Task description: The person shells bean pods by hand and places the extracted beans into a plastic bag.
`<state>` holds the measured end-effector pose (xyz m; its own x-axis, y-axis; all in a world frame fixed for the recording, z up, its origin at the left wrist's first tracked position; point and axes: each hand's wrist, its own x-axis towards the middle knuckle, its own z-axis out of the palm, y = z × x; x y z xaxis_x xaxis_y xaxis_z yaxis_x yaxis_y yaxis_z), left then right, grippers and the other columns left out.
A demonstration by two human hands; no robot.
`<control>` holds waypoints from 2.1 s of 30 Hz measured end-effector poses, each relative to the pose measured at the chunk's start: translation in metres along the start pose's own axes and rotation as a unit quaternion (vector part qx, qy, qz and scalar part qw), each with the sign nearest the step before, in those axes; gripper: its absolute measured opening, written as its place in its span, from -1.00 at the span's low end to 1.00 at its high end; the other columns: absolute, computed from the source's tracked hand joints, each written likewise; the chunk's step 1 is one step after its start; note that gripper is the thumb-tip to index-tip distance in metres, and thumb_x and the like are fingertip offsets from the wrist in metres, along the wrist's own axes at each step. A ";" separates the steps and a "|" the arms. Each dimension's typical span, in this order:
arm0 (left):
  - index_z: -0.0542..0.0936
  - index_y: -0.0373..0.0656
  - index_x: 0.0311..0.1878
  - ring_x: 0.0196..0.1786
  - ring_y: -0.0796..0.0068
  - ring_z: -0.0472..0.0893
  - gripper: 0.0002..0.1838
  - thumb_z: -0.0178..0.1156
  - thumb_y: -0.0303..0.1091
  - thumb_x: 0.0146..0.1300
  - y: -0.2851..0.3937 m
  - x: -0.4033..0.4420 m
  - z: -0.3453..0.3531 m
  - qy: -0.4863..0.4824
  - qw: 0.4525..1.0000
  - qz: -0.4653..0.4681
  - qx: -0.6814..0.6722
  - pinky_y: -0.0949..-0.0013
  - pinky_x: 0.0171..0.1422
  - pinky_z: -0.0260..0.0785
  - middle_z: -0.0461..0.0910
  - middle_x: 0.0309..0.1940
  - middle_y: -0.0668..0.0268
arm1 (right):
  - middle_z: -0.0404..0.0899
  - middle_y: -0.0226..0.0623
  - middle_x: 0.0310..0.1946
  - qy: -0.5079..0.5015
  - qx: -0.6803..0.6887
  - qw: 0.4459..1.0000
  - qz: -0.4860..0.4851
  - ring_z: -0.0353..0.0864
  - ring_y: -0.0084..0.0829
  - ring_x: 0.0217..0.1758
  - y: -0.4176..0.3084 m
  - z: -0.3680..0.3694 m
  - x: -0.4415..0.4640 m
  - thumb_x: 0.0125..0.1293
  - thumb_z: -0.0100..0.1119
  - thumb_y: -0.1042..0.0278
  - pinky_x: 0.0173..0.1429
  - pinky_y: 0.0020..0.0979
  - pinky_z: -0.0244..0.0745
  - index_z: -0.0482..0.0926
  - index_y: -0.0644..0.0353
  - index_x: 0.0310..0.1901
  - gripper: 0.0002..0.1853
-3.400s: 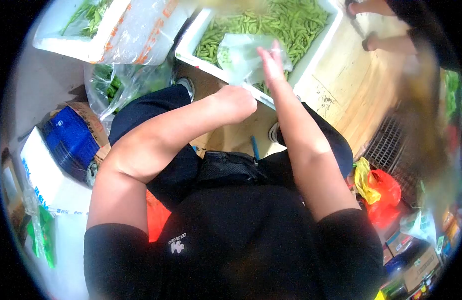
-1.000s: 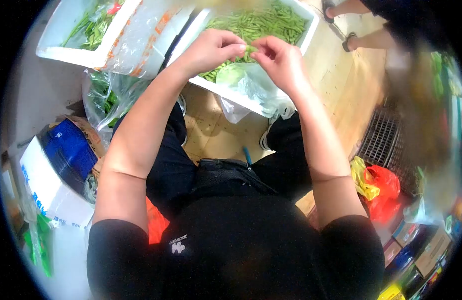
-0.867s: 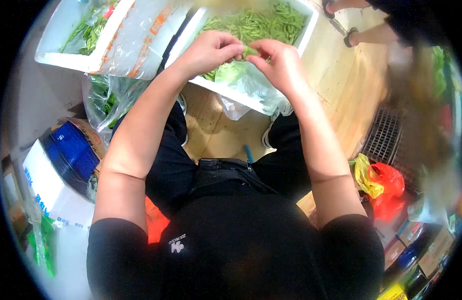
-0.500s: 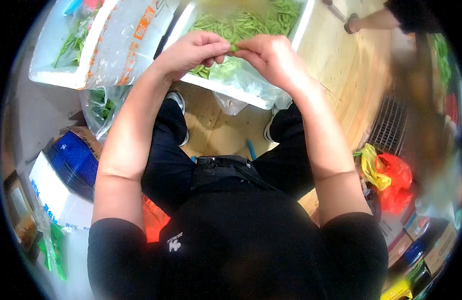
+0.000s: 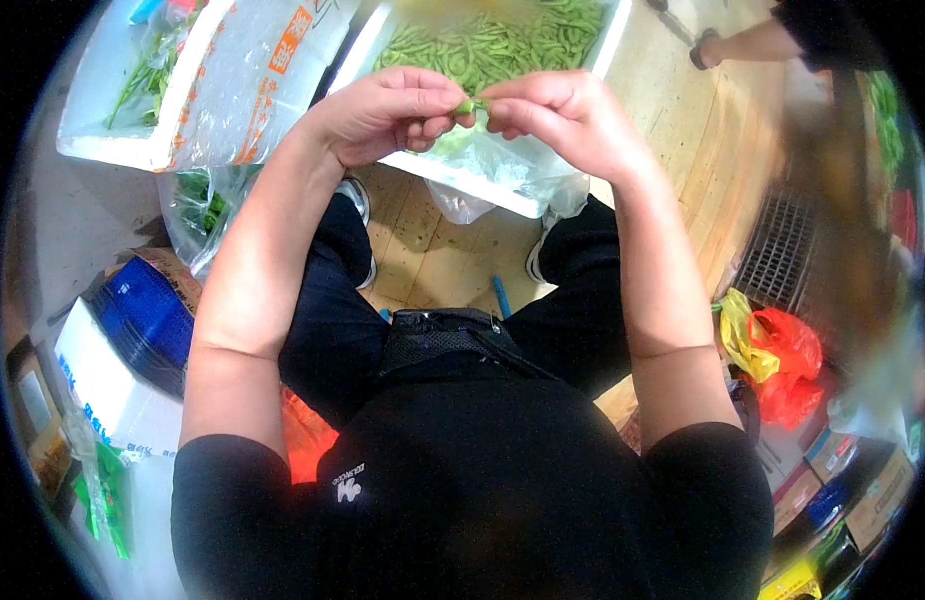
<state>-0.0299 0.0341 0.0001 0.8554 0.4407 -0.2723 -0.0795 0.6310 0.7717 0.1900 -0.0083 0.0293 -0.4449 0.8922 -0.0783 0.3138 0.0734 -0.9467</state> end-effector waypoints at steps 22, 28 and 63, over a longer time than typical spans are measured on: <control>0.50 -0.13 -0.03 -0.41 0.71 0.45 -0.73 0.12 -0.29 0.22 -0.010 0.025 0.015 0.129 0.976 0.105 -0.142 0.60 -0.32 0.37 0.52 -0.30 0.40 | 0.55 -0.40 -0.43 0.155 0.400 0.902 0.056 0.51 -0.64 -0.44 0.009 0.000 0.010 0.24 0.13 0.38 -0.32 -0.64 0.48 0.54 0.25 -0.15 -0.81; 0.53 -0.14 -0.04 -0.54 0.79 0.28 -0.68 0.26 -0.31 0.12 -0.010 0.035 0.030 0.206 0.966 0.144 0.050 0.67 -0.52 0.06 0.38 -0.54 0.57 | 0.59 -0.35 -0.35 0.151 0.411 0.898 0.052 0.55 -0.63 -0.41 0.018 0.004 0.010 0.21 0.16 0.39 -0.28 -0.63 0.49 0.56 0.26 -0.14 -0.79; 0.59 -0.27 -0.18 -0.48 0.78 0.41 -0.77 0.26 -0.36 0.11 -0.020 0.033 0.035 0.295 0.910 0.233 0.174 0.70 -0.43 0.20 0.54 -0.49 0.44 | 0.60 -0.26 -0.36 0.207 0.419 0.883 0.041 0.57 -0.55 -0.33 0.015 0.019 0.008 0.21 0.12 0.50 -0.21 -0.58 0.51 0.54 0.33 -0.17 -0.83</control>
<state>0.0178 0.0135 -0.0042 0.3397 0.9392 -0.0513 -0.1077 0.0930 0.9898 0.1751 -0.0086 0.0081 -0.0508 0.9783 -0.2007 -0.4774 -0.2003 -0.8556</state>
